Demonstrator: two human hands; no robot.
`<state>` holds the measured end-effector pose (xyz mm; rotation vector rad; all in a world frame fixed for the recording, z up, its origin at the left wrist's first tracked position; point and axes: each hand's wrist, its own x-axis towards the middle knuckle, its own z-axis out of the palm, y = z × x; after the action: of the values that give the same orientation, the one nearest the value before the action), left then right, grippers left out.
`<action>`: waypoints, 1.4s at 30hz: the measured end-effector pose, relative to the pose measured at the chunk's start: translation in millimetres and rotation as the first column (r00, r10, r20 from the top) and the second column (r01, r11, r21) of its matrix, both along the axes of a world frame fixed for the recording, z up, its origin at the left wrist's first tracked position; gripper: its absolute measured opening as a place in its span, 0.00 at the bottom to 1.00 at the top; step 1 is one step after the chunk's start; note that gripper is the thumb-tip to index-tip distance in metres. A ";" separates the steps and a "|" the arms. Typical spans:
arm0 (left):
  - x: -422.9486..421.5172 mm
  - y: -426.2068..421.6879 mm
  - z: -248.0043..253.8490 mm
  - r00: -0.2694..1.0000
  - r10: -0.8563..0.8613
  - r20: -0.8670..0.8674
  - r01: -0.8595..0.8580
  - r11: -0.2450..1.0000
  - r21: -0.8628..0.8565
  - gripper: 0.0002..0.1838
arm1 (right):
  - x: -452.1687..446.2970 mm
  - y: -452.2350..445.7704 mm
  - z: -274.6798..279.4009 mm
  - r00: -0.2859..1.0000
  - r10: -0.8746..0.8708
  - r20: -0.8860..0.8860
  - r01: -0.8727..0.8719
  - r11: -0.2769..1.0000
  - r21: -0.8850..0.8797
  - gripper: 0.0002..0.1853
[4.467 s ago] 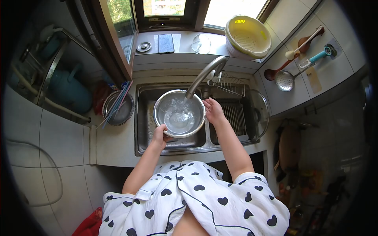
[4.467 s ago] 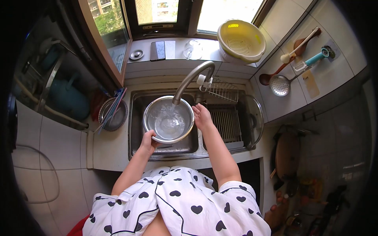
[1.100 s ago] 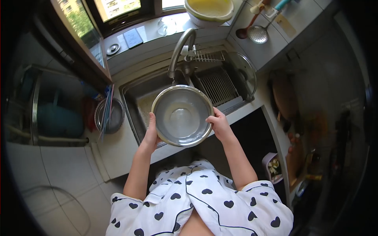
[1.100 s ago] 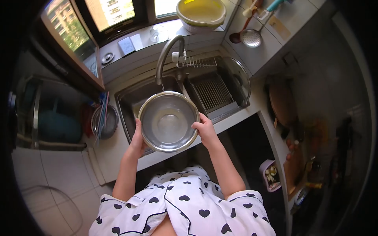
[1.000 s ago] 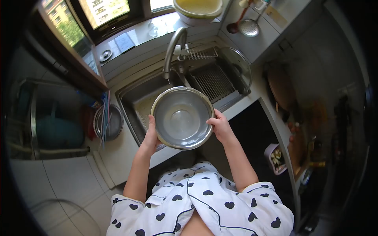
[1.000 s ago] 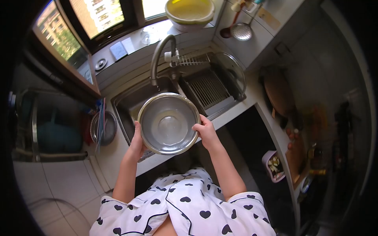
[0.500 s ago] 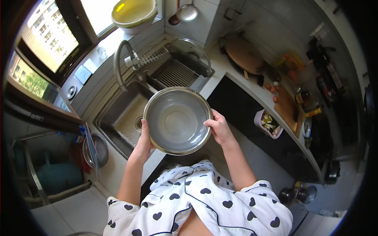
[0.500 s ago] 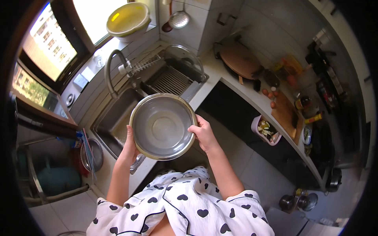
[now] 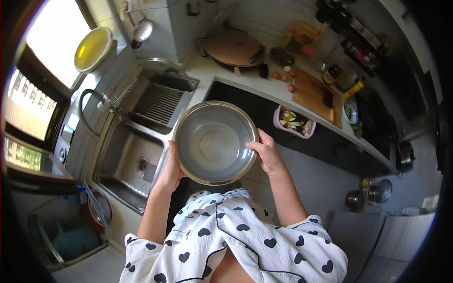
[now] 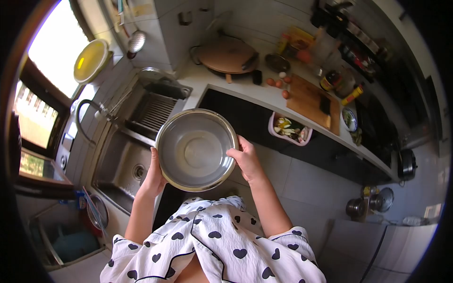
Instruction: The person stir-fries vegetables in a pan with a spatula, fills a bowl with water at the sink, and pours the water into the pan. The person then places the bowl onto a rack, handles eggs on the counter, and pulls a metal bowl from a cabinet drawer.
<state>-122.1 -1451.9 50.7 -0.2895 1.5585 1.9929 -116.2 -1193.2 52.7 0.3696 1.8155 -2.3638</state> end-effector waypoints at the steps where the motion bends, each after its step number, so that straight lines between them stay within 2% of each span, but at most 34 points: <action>1: -2.8 13.3 0.4 0.999 -0.040 -0.010 0.040 0.999 -0.010 0.46 | 5.0 12.5 4.0 0.999 -0.032 0.006 0.032 0.999 -0.003 0.19; 4: -10.4 53.0 -1.8 0.990 -0.140 -0.025 0.139 0.990 -0.034 0.46 | 18.6 50.5 2.8 0.995 -0.094 -0.028 0.094 0.996 0.004 0.19; 8: -19.9 105.4 -4.0 0.990 -0.142 0.003 0.142 0.990 0.025 0.44 | 33.2 95.0 2.3 0.980 -0.199 -0.025 0.199 0.980 -0.002 0.19; 15: -46.2 189.4 6.9 0.934 -0.356 0.041 0.355 0.934 0.020 0.43 | 55.9 156.5 10.5 0.905 -0.425 0.031 0.423 0.905 0.048 0.20; 22: -98.8 272.2 2.5 0.792 -0.609 0.035 0.607 0.793 0.045 0.42 | 61.4 209.8 -5.2 0.774 -0.632 0.032 0.630 0.775 0.050 0.20; 25: -128.3 306.2 -17.8 0.721 -0.692 -0.036 0.693 0.717 0.080 0.42 | 54.5 225.6 3.8 0.701 -0.711 0.060 0.710 0.703 0.036 0.22; 28: -153.3 342.4 -11.9 0.622 -0.779 -0.076 0.781 0.624 0.002 0.43 | 48.2 246.5 1.0 0.612 -0.788 0.070 0.786 0.616 0.051 0.23; 31: -175.8 378.4 1.3 0.451 -0.885 -0.114 0.875 0.464 -0.137 0.48 | 40.9 265.8 -0.5 0.533 -0.845 0.031 0.845 0.534 0.018 0.23; 32: -177.6 390.9 8.1 0.467 -0.874 -0.134 0.862 0.484 -0.151 0.49 | 38.8 273.7 -1.2 0.507 -0.861 0.026 0.862 0.507 -0.003 0.23; 35: -189.9 423.4 23.8 0.368 -0.929 -0.046 0.916 0.371 -0.153 0.48 | 39.1 287.7 -2.2 0.433 -0.900 0.046 0.901 0.432 -0.030 0.23; 38: -198.0 455.9 -10.6 0.370 -0.909 -0.192 0.890 0.406 -0.207 0.47 | 39.8 308.0 10.9 0.379 -0.923 0.069 0.925 0.381 0.009 0.23; 41: -189.5 493.0 -1.8 0.361 -0.862 -0.356 0.819 0.476 -0.320 0.46 | 49.9 330.8 12.9 0.335 -0.938 0.090 0.941 0.337 0.013 0.23; 42: -183.0 504.9 32.5 0.321 -0.927 -0.195 0.851 0.373 -0.370 0.45 | 52.8 339.2 12.1 0.317 -0.944 0.089 0.948 0.319 0.003 0.23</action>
<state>-305.1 -947.0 83.2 0.8295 1.5836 0.9657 -63.4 -854.0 64.8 2.0216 1.6707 -2.9051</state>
